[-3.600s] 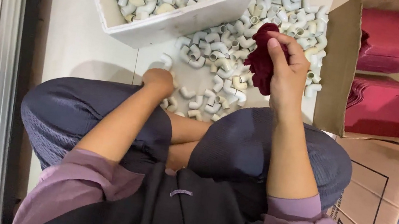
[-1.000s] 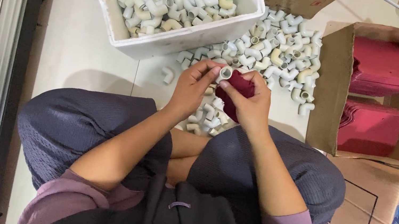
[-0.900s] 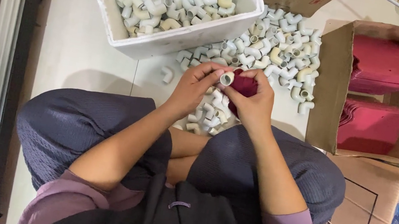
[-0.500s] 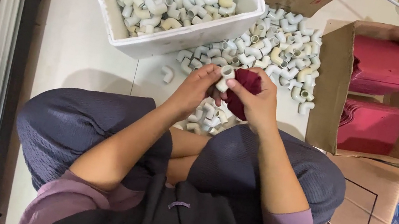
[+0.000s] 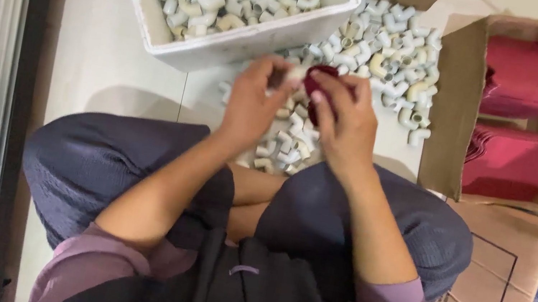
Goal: Cleaning small white plastic pipe fittings by wiping them individually with a cloth.
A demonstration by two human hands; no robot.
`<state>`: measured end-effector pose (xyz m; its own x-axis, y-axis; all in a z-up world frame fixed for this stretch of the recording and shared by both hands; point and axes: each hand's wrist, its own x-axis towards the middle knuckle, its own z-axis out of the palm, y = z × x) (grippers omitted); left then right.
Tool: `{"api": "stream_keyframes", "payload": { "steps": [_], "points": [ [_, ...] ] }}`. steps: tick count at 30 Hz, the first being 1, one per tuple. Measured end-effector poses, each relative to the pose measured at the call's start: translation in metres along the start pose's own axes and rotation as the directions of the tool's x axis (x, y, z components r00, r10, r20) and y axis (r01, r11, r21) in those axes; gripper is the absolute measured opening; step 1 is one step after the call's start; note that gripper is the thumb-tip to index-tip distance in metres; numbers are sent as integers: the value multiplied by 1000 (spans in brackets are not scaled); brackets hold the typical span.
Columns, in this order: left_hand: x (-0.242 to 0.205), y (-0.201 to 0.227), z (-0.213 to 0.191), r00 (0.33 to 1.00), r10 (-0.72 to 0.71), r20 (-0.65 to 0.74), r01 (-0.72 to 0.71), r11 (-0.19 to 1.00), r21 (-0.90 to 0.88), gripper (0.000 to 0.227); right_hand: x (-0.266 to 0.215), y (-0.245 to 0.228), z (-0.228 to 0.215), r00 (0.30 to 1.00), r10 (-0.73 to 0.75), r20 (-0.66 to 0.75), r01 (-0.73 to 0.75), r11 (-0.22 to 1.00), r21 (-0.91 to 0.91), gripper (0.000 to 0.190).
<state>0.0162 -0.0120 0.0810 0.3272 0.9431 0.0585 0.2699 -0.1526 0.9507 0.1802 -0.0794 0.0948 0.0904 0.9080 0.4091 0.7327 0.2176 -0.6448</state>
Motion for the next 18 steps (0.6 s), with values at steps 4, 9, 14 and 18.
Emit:
{"api": "stream_keyframes", "payload": {
  "steps": [4, 9, 14, 18],
  "points": [
    [30, -5, -30, 955, 120, -270, -102, 991, 81, 26, 1, 22, 2, 951, 305, 40, -303, 906, 294, 24],
    [31, 7, -54, 875, 334, -351, -250, 932, 262, 35, 6, 32, -5, 759, 622, 192, -571, 495, 655, 33],
    [14, -39, -19, 960, 242, -138, -58, 659, 750, 31, 7, 39, -8, 671, 726, 152, -559, 360, 747, 46],
    [26, -172, 13, 986, -166, -13, 69, 332, 941, 20, 11, 41, -9, 608, 776, 168, -511, 221, 831, 41]
  ]
}}
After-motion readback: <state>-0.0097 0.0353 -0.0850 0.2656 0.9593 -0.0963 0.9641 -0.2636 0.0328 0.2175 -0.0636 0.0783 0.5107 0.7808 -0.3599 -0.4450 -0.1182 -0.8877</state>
